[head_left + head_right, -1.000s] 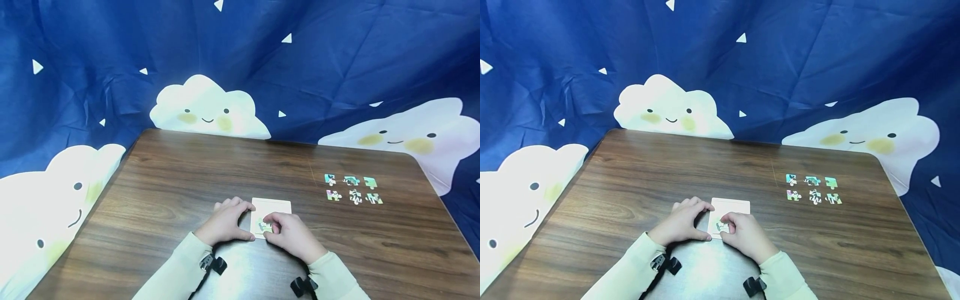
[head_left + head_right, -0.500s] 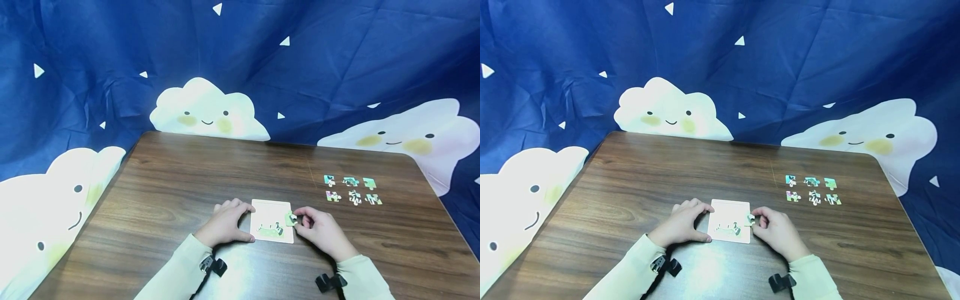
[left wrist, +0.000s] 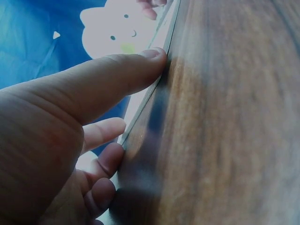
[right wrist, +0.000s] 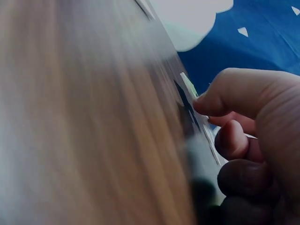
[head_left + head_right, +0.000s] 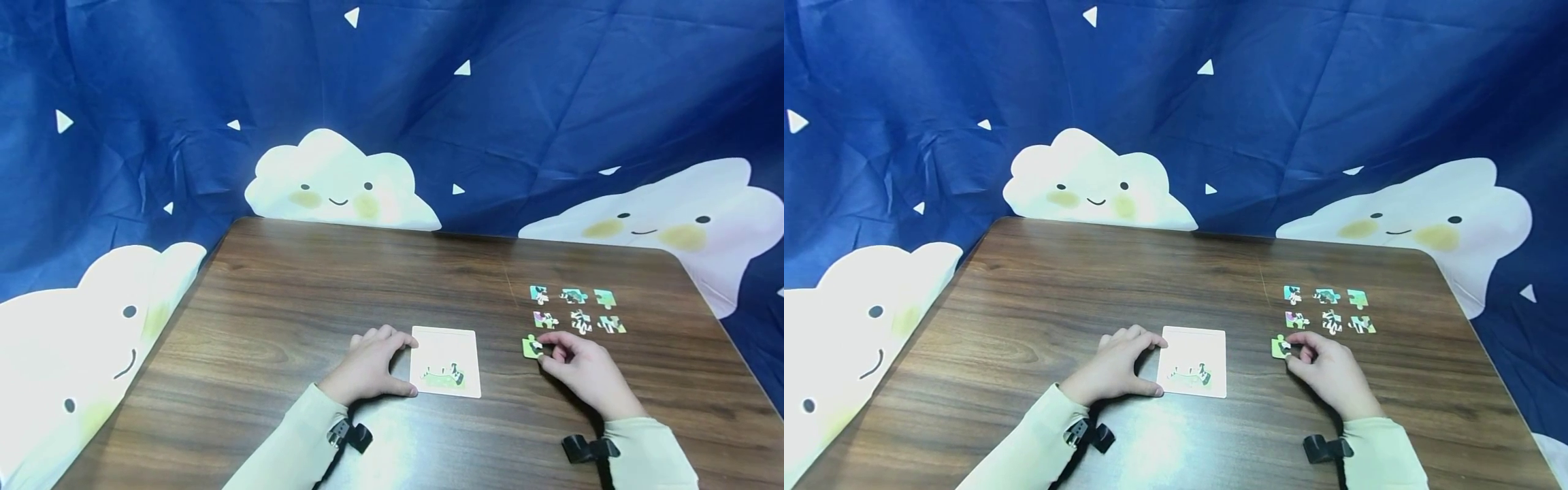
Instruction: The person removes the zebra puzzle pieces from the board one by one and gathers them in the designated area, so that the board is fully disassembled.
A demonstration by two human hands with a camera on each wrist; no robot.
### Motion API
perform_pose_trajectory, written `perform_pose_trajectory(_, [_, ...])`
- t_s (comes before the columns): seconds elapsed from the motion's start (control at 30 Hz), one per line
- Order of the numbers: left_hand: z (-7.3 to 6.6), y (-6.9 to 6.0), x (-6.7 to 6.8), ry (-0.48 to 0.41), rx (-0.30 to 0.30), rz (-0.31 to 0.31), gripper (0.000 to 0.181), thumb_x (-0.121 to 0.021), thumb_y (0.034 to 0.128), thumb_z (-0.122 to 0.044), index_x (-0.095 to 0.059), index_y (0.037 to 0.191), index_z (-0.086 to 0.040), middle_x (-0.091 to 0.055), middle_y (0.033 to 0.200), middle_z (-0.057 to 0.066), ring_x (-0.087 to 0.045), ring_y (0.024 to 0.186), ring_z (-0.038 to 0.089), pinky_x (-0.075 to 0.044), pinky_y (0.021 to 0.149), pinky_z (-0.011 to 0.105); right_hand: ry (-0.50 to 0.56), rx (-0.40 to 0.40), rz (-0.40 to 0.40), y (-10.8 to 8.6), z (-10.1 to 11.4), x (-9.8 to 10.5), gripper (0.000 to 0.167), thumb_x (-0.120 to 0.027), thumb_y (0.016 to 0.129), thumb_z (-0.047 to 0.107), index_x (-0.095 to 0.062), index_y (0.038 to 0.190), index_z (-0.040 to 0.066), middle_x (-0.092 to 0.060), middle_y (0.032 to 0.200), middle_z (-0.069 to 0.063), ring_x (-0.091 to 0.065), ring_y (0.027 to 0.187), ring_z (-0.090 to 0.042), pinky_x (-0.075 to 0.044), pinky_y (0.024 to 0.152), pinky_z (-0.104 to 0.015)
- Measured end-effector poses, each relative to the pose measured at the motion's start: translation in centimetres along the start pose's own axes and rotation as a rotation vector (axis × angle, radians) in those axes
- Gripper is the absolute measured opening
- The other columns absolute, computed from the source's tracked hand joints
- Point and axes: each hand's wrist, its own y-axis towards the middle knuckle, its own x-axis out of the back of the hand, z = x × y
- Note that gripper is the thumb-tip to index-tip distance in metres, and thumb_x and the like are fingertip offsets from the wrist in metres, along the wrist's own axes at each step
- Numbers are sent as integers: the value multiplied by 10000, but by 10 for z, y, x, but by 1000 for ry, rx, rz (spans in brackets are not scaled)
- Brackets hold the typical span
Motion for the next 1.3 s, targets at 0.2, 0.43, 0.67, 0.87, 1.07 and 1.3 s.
perform_pose_trajectory(0.2, [0, -1, -1, -6, -3, -3, 734, -866, 650, -544, -598, 1290, -304, -529, 1076, -111, -432, 930, 105, -275, 790, 333, -39, -39, 29, -3, -11, 14, 234, -742, 822, 99, -702, 1052, 81, -513, 713, 55, -444, 610, -35, -343, 588, -244])
perform_pose_trajectory(0.43, [-1, -1, -1, -7, -4, 3, 732, -864, 654, -540, -598, 1294, -302, -528, 1077, -110, -431, 928, 106, -275, 785, 331, -47, -87, 72, -6, -14, 22, 242, -731, 839, 117, -700, 1074, 68, -526, 736, 37, -446, 608, -38, -347, 596, -245])
perform_pose_trajectory(0.67, [-1, -2, -1, -12, -8, 0, 733, -864, 656, -533, -600, 1297, -293, -534, 1079, -100, -435, 933, 112, -272, 784, 332, -26, -89, 56, -6, -14, 21, 275, -733, 835, 112, -694, 1100, 50, -535, 751, 35, -455, 622, -38, -346, 609, -230])
perform_pose_trajectory(0.87, [-1, -3, 0, -4, 4, 0, 732, -863, 655, -538, -597, 1295, -303, -527, 1072, -108, -437, 942, 115, -274, 787, 332, 38, -62, -22, -6, -8, 13, 240, -741, 857, 115, -701, 1090, 68, -529, 754, 47, -469, 662, -41, -343, 635, -202])
perform_pose_trajectory(1.07, [0, -2, 0, -2, 0, 0, 727, -860, 658, -541, -596, 1293, -306, -530, 1079, -107, -438, 943, 117, -275, 784, 331, 139, 2, -44, -5, 15, -5, 201, -763, 859, 98, -704, 1050, 80, -534, 720, 43, -487, 632, -71, -383, 607, -216])
perform_pose_trajectory(1.3, [0, -1, 1, -1, -11, -3, 725, -859, 661, -541, -597, 1291, -296, -541, 1107, -95, -448, 965, 123, -280, 787, 331, 145, 82, 13, -4, 45, -26, 228, -794, 818, 86, -714, 1031, 110, -512, 683, 93, -460, 581, -48, -386, 554, -236])
